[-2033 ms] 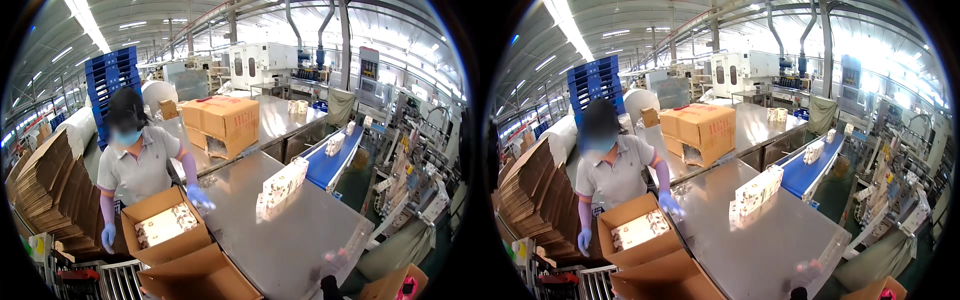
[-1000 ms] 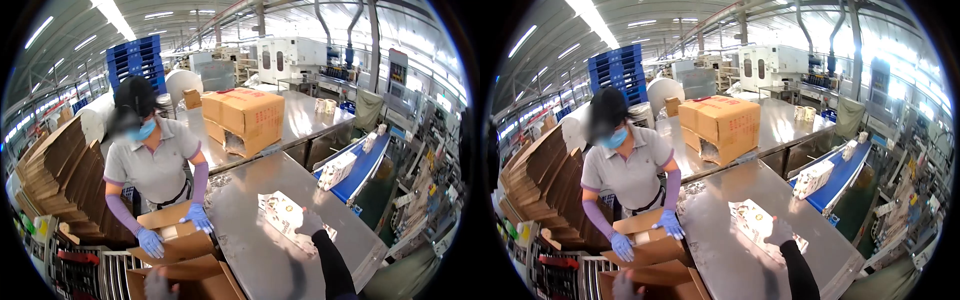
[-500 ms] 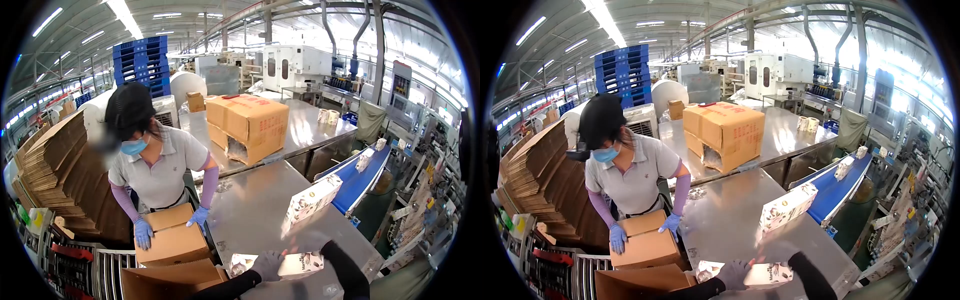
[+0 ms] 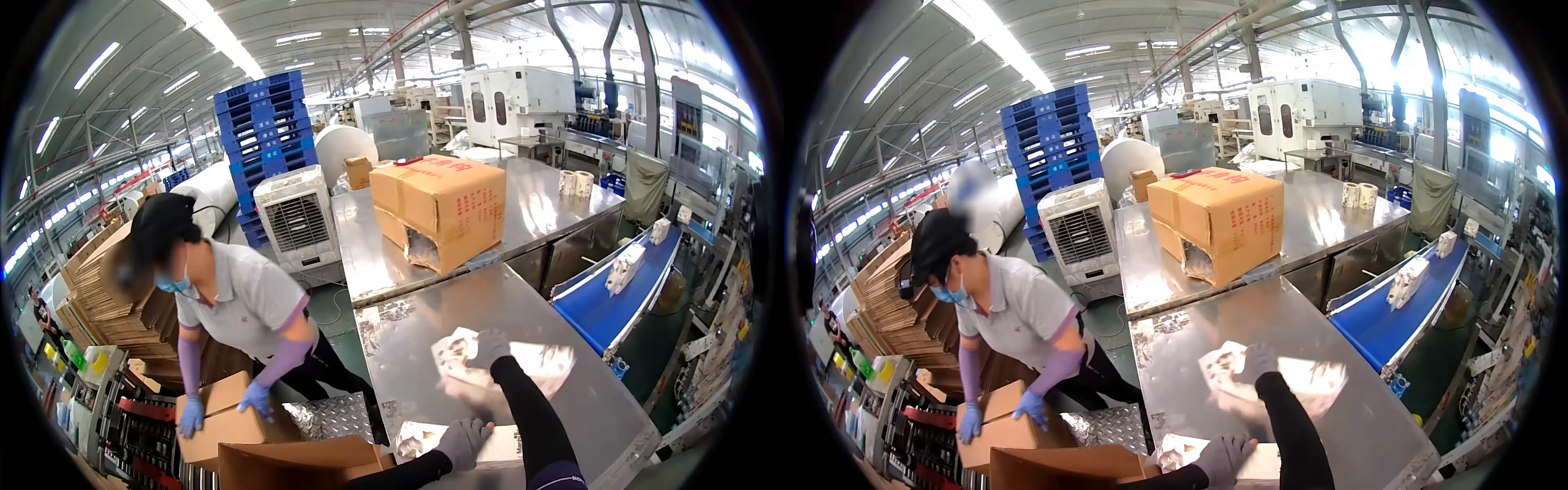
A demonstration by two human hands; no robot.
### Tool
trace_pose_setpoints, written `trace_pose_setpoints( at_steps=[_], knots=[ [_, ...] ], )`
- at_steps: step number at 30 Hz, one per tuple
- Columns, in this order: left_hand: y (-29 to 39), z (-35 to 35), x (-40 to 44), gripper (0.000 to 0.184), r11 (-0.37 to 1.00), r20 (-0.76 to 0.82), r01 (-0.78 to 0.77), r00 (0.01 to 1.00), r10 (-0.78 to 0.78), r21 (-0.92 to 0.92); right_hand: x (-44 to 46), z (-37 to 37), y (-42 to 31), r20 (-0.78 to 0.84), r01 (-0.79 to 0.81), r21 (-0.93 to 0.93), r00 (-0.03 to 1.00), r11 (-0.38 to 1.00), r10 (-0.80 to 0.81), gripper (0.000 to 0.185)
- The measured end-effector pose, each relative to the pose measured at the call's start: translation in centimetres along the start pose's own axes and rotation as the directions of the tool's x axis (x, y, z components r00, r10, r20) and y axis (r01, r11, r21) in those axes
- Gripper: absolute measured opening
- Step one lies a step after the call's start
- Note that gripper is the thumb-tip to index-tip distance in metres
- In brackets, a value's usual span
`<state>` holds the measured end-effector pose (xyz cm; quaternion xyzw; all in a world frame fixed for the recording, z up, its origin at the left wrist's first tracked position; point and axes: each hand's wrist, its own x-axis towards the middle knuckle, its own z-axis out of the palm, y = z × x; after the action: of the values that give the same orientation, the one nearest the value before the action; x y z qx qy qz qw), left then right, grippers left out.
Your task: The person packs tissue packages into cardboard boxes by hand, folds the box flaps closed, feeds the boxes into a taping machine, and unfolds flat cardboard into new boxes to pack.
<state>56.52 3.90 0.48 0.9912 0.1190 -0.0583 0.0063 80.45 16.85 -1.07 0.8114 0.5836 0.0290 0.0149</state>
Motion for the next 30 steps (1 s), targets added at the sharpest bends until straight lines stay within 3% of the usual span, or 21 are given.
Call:
trace_pose_setpoints(
  at_steps=[1,2,4,5,6,8,10,12,14,15,18,20,21,23,24,25,26,27,28,29,30],
  knots=[
    [-0.1,0.6,0.0,0.073,0.999,-0.075,-0.020,0.997,0.018,-0.032,-1.4,0.3,-0.5,-0.027,0.032,0.085,0.999,0.996,-0.030,0.113],
    [0.1,1.1,0.0,0.074,1.000,-0.063,-0.017,0.998,0.016,-0.024,-3.0,0.4,-0.3,0.079,0.075,-0.041,0.994,0.996,-0.071,0.122],
    [0.5,-0.1,-0.9,0.075,1.000,-0.045,-0.004,0.999,0.003,-0.015,-8.5,0.2,0.1,0.023,0.040,-0.018,0.999,0.999,-0.040,0.123],
    [0.8,-2.1,-1.9,0.055,0.998,0.003,-0.060,0.998,0.061,-0.029,-11.2,-1.2,0.6,0.077,-0.082,0.007,0.994,0.997,0.081,0.123],
    [1.1,-1.9,-2.7,0.055,0.993,-0.058,-0.113,0.992,0.114,0.022,-13.4,-2.0,1.1,0.135,-0.205,0.028,0.971,0.978,0.199,0.123],
    [1.9,-0.6,-4.0,0.053,0.970,-0.173,-0.200,0.959,0.223,0.138,-16.6,-0.2,4.6,0.128,-0.222,0.289,0.973,0.931,0.192,0.119],
    [3.1,-1.6,-6.8,0.043,0.905,-0.262,-0.349,0.875,0.408,0.244,-19.1,-2.5,4.6,0.243,-0.370,0.257,0.919,0.893,0.311,0.104],
    [3.4,-7.5,-13.2,0.043,0.873,-0.396,-0.365,0.786,0.475,0.323,-21.3,-1.9,4.7,0.189,-0.424,0.325,0.905,0.845,0.381,0.090],
    [2.6,-12.0,-20.3,0.042,0.934,-0.513,-0.296,0.781,0.357,0.199,-22.8,-1.7,5.6,0.207,-0.437,0.457,0.899,0.775,0.385,0.087],
    [2.0,-13.5,-24.1,0.044,0.974,-0.488,-0.191,0.843,0.225,0.119,-23.8,-1.2,5.4,0.186,-0.438,0.543,0.895,0.716,0.406,0.086],
    [0.1,-14.5,-34.6,0.056,0.967,-0.373,0.253,0.894,-0.247,-0.034,-26.5,-1.3,2.3,-0.027,-0.233,0.654,0.943,0.720,0.330,0.085],
    [-1.2,-13.2,-38.9,0.046,0.897,-0.423,0.441,0.817,-0.391,0.024,-28.6,-7.3,-4.2,-0.117,-0.049,0.814,0.962,0.578,0.247,0.091],
    [-1.8,-10.4,-40.0,0.045,0.865,-0.369,0.499,0.814,-0.448,0.050,-29.0,-9.6,-7.4,-0.218,0.078,0.822,0.958,0.564,0.184,0.092],
    [-2.9,-4.4,-40.6,0.046,0.863,-0.196,0.506,0.847,-0.494,0.010,-30.7,-17.0,-15.9,-0.357,0.283,0.796,0.933,0.535,0.038,0.084],
    [-2.4,-2.0,-40.4,0.050,0.892,-0.147,0.448,0.887,-0.437,0.056,-30.4,-17.0,-19.0,-0.535,0.503,0.669,0.837,0.547,-0.115,0.078],
    [-1.7,0.5,-40.2,0.045,0.908,-0.078,0.419,0.905,-0.418,-0.002,-30.5,-16.9,-22.0,-0.518,0.558,0.584,0.815,0.589,-0.259,0.073],
    [-1.0,2.3,-39.8,0.042,0.917,-0.012,0.393,0.919,-0.395,-0.059,-30.4,-17.3,-25.4,-0.582,0.672,0.506,0.728,0.540,-0.362,0.071],
    [-1.1,8.4,-38.7,0.040,0.878,0.066,0.461,0.888,-0.456,-0.131,-29.9,-14.9,-28.2,-0.514,0.657,0.671,0.746,0.344,-0.422,0.071],
    [-1.3,14.5,-37.6,0.040,0.826,0.144,0.531,0.847,-0.512,-0.190,-29.4,-12.0,-31.1,-0.497,0.704,0.638,0.687,0.312,-0.531,0.068],
    [-1.4,15.9,-37.7,0.040,0.798,0.250,0.551,0.831,-0.498,-0.243,-28.3,-7.9,-33.4,-0.281,0.645,0.663,0.685,0.380,-0.672,0.063],
    [-1.5,15.4,-38.2,0.040,0.804,0.299,0.530,0.840,-0.453,-0.270,-28.3,-4.2,-35.0,-0.126,0.684,0.502,0.663,0.528,-0.738,0.063]
  ],
)
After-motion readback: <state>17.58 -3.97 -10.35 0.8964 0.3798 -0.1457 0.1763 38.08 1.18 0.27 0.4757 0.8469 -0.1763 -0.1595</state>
